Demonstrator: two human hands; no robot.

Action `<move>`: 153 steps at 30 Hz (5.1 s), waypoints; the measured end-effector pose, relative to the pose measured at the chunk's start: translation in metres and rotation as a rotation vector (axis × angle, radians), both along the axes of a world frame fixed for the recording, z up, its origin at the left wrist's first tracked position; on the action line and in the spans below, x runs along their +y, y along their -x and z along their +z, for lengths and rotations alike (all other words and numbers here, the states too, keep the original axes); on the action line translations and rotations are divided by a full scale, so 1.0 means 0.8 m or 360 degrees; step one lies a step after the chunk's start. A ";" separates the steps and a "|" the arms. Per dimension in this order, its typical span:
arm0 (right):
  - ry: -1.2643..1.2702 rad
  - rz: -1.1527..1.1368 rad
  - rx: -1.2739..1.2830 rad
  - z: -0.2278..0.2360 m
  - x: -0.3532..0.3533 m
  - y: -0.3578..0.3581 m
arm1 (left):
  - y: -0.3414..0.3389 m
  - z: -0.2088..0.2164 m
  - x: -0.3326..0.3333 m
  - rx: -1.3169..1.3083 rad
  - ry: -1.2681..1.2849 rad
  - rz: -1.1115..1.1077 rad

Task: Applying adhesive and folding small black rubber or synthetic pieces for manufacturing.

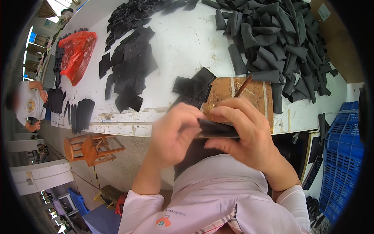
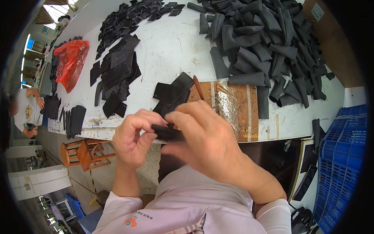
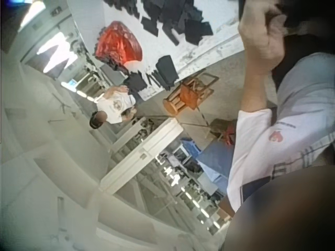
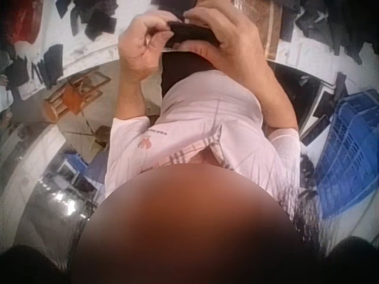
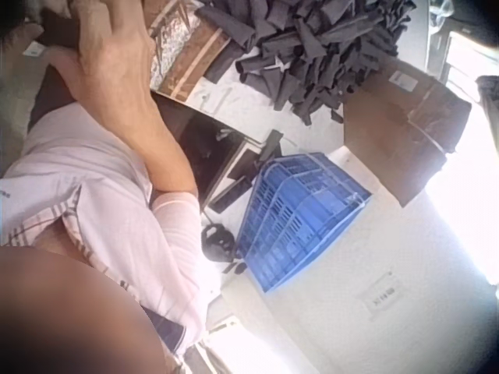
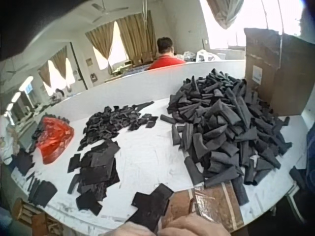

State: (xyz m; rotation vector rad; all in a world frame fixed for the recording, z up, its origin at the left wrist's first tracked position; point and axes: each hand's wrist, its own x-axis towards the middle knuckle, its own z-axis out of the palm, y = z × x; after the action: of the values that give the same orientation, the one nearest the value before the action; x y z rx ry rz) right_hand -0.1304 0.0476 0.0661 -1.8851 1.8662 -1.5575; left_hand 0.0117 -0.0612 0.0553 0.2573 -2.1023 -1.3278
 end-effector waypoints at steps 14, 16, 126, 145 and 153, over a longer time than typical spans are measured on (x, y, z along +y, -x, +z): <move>-0.0714 0.0402 -0.0851 -0.027 0.037 0.020 | -0.002 0.002 0.018 -0.0327 -0.1241 -0.0290; -0.0823 0.0469 -0.0880 -0.022 0.036 0.025 | 0.001 0.007 0.016 -0.0398 -0.1059 -0.0285; -0.0507 0.0651 -0.1722 -0.010 -0.028 0.086 | 0.101 0.012 0.021 0.0168 -0.0673 0.0346; -0.0542 0.0863 -0.1641 -0.028 -0.042 0.097 | 0.088 -0.009 0.010 0.0667 -0.2752 -0.0754; -0.0612 0.1051 -0.1843 -0.061 -0.035 0.095 | 0.080 -0.047 0.026 0.0486 -0.2036 -0.0225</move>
State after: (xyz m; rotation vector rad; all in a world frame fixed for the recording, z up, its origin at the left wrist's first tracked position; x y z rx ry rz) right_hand -0.2067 0.0196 0.0170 -0.8762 0.8122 -1.3810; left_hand -0.0522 -0.0408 0.0176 0.3786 -0.7865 -2.4414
